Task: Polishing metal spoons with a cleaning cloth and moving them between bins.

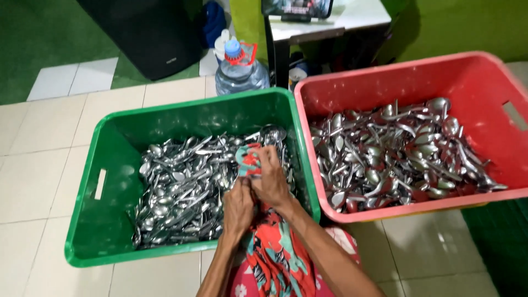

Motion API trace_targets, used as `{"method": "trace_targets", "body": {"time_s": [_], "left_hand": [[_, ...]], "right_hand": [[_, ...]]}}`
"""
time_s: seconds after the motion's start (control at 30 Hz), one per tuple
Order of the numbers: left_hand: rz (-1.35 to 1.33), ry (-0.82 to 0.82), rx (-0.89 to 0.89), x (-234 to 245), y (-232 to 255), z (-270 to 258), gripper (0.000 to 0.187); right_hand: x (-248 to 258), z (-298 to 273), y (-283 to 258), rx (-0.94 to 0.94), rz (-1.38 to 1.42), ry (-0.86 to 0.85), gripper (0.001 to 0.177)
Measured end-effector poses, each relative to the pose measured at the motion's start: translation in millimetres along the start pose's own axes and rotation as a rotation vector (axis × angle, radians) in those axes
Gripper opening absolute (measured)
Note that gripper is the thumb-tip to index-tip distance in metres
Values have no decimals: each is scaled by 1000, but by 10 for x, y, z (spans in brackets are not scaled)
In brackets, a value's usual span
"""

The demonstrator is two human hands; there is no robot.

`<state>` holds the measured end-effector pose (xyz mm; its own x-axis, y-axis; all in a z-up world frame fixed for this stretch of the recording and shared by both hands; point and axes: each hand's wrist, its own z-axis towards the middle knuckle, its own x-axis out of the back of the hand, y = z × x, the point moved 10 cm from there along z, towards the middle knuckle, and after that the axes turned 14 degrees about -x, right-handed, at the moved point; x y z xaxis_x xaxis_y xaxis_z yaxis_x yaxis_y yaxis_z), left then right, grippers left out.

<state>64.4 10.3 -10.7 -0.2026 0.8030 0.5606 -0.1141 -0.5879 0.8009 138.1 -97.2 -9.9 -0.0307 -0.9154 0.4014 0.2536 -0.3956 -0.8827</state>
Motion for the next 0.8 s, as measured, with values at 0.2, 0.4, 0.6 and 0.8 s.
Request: {"method": "trace_targets", "body": {"time_s": [0.2, 0.4, 0.6, 0.8], "left_hand": [[-76, -38, -39, -86, -188, -49, 39], [-350, 162, 166, 67, -429, -32, 38], [-237, 93, 42, -239, -764, 177, 42], [223, -339, 118, -155, -391, 71, 37]], "right_hand": [[66, 86, 58, 16, -136, 148, 58], [105, 111, 865, -747, 283, 62, 34], [-558, -212, 1031, -1008, 500, -123, 66], [-103, -75, 1018, -822, 460, -55, 28]]}}
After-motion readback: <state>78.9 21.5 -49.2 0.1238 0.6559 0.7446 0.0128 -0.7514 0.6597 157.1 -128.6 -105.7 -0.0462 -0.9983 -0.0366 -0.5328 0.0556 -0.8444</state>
